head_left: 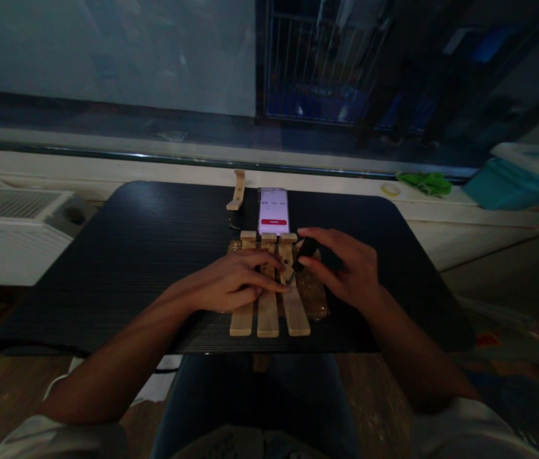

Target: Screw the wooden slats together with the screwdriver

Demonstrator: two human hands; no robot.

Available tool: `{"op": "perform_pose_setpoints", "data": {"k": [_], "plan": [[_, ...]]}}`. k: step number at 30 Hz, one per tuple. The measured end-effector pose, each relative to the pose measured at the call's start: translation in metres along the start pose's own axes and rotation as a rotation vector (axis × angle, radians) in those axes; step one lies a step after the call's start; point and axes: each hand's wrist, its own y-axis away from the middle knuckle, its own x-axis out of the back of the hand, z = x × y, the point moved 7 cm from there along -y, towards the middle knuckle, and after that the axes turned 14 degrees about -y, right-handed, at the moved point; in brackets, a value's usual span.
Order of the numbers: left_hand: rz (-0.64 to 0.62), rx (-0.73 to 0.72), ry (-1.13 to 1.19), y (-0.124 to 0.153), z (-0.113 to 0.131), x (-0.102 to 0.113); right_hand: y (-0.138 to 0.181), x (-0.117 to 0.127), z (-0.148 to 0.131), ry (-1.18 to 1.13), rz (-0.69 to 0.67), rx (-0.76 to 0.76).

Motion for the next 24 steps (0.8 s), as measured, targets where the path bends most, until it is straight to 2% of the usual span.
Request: {"op": "perform_pose_setpoints", "data": {"k": [7, 13, 20, 24], "plan": [[0.021, -0.007, 0.009, 0.000, 0.000, 0.000, 0.006, 0.000, 0.011, -0.218, 0.012, -0.021], [0.011, -0.002, 0.007, 0.000, 0.000, 0.001, 0.001, 0.000, 0.001, -0.293, -0.136, 0.084], [0.017, -0.005, 0.013, 0.000, 0.001, 0.001, 0.002, 0.007, 0.009, -0.394, -0.141, -0.071], [0.025, -0.010, 0.012, 0.000, 0.001, 0.001, 0.001, 0.008, 0.010, -0.381, -0.132, -0.073]]}}
